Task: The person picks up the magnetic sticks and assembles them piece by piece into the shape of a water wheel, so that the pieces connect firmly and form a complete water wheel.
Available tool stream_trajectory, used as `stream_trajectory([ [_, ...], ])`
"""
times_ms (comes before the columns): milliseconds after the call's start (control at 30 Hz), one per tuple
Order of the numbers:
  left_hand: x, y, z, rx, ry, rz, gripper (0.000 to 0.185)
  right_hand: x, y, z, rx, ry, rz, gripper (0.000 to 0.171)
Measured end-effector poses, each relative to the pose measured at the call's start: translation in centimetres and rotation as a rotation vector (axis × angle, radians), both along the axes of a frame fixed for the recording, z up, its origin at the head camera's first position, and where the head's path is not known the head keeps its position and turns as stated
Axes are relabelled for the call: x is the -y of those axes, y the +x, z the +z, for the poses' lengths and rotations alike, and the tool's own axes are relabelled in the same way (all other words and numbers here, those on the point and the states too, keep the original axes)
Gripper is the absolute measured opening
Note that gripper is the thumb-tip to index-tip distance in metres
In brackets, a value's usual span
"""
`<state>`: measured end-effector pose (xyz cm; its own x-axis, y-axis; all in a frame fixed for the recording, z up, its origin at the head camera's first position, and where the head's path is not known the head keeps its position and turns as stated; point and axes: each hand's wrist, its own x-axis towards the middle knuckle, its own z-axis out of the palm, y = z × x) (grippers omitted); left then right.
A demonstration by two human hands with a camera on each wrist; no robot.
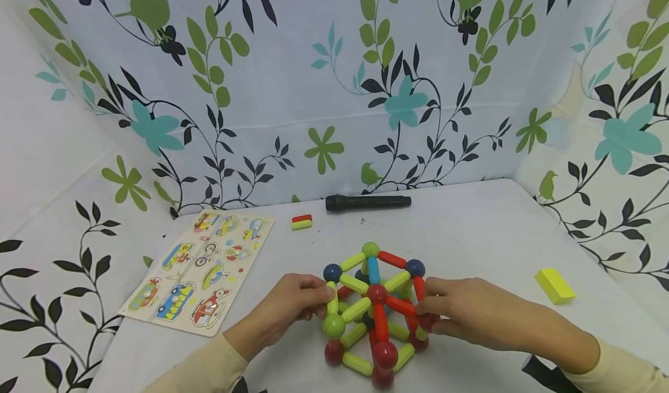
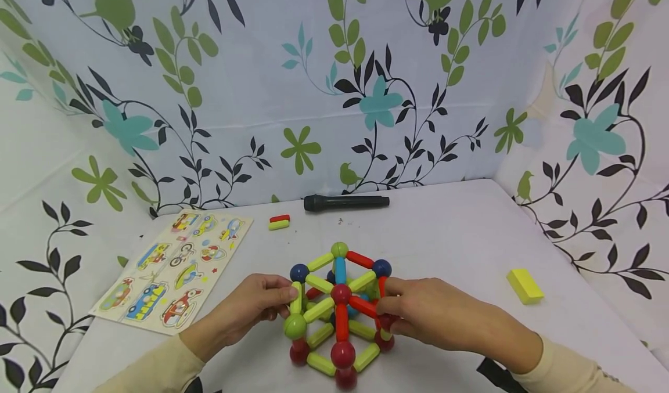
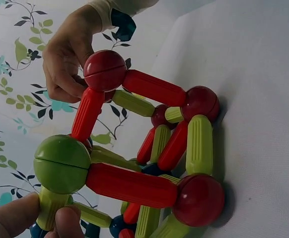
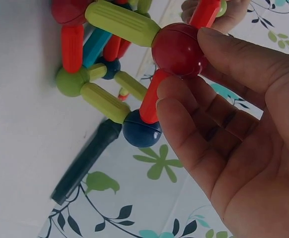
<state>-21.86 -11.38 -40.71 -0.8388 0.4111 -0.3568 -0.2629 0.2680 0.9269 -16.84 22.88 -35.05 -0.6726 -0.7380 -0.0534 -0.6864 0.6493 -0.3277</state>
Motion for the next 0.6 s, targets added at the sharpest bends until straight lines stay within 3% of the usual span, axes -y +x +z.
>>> stream_trajectory([
  [600,-0.24,-0.22,-0.57,0.019,0.031,0.066,0.039,0.03,0.16,0.08,-0.003,0.005,0.005,0.031],
])
